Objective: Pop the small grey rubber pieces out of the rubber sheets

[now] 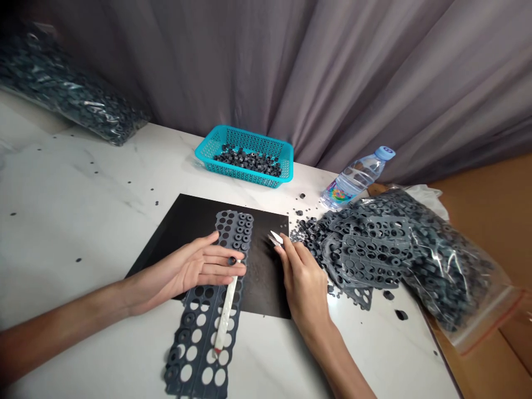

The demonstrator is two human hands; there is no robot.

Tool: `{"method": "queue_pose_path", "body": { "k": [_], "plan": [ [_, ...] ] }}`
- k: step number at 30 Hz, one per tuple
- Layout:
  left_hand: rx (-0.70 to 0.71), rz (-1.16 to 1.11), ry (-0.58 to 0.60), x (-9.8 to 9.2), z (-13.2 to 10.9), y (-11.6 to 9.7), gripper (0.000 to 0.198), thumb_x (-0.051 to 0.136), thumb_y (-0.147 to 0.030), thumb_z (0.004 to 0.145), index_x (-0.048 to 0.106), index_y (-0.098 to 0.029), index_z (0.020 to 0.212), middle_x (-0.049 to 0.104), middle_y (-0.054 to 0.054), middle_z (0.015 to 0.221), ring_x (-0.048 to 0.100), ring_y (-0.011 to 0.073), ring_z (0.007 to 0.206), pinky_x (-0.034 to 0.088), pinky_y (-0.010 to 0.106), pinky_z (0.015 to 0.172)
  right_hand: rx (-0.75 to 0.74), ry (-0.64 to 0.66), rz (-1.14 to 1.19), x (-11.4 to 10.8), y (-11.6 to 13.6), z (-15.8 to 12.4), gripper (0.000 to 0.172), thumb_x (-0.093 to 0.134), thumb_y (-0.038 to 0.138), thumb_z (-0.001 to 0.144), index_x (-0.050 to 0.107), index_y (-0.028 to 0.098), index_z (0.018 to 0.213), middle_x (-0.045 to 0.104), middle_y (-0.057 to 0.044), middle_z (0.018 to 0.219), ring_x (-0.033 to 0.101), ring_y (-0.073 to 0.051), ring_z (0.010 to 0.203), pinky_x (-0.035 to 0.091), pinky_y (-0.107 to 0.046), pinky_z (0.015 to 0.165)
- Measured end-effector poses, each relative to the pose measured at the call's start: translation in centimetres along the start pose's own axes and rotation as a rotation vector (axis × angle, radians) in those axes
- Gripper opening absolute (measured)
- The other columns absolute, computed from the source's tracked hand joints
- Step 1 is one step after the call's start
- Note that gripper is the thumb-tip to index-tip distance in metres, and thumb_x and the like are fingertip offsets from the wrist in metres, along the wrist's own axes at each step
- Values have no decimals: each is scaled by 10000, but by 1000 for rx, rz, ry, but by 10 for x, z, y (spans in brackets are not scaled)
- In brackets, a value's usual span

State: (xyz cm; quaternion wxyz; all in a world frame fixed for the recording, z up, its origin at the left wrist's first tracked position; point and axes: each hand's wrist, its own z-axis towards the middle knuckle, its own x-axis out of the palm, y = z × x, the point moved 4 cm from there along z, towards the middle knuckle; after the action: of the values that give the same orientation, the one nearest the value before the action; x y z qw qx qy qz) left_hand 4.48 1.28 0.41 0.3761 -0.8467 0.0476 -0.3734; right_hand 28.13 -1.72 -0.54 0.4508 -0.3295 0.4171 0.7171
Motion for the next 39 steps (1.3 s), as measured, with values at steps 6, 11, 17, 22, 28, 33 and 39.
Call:
{"method": "queue_pose_path", "body": {
  "k": [6, 11, 17, 22, 28, 33, 39],
  "plan": [
    [41, 24, -3, -4, 2, 3, 585, 511, -570, 1020, 687, -70, 1268, 729, 205, 1264, 684, 298, 1232, 521, 382, 1101, 5, 42, -26, 12, -3, 1, 414, 438, 411, 1100, 590, 171, 1402, 639, -133, 1127, 675, -238, 905, 563, -353, 739],
    [68, 46, 4, -6, 3, 3, 541, 535, -524, 1022, 698, -69, 1265, 740, 207, 1238, 689, 306, 1223, 508, 404, 1117, -7, 49, 10, 14, 2, 1, 418, 432, 403, 1102, 546, 182, 1438, 605, -140, 1168, 678, -234, 922, 591, -366, 764],
    [83, 36, 1, -4, 3, 2, 513, 543, -488, 1027, 699, -63, 1268, 744, 208, 1226, 684, 306, 1231, 501, 414, 1126, -6, 70, -82, 11, 1, 3, 375, 419, 375, 1109, 610, 159, 1350, 639, -127, 1119, 679, -233, 930, 569, -346, 772],
    [104, 68, -10, -2, 1, 2, 469, 588, -475, 1010, 731, -78, 1215, 745, 204, 1227, 677, 319, 1240, 504, 429, 1120, -63, 17, -151, 6, 4, 4, 353, 431, 359, 1104, 635, 170, 1323, 666, -122, 1065, 651, -250, 955, 550, -360, 768],
    [233, 323, -62, 3, -6, -4, 421, 723, -413, 939, 718, -154, 1271, 782, 138, 1162, 739, 267, 1112, 553, 379, 1035, 26, 36, 183, 2, 9, 3, 276, 429, 340, 1103, 591, 203, 1280, 645, -122, 1182, 646, -245, 1055, 557, -376, 858],
    [327, 402, -85, 9, -12, -9, 350, 729, -351, 941, 732, -164, 1236, 810, 89, 1047, 763, 194, 977, 590, 280, 921, 129, 77, 482, -2, 23, -3, 197, 512, 316, 1078, 583, 211, 1229, 706, -71, 1051, 704, -187, 890, 570, -283, 754],
    [364, 418, -81, 10, -15, -8, 341, 699, -329, 969, 720, -192, 1281, 802, 66, 1106, 755, 158, 971, 590, 251, 947, -96, -20, 450, -22, 55, -4, 329, 558, 170, 1041, 608, 220, 1362, 704, -46, 952, 639, -155, 726, 510, -267, 648]
  ]
}}
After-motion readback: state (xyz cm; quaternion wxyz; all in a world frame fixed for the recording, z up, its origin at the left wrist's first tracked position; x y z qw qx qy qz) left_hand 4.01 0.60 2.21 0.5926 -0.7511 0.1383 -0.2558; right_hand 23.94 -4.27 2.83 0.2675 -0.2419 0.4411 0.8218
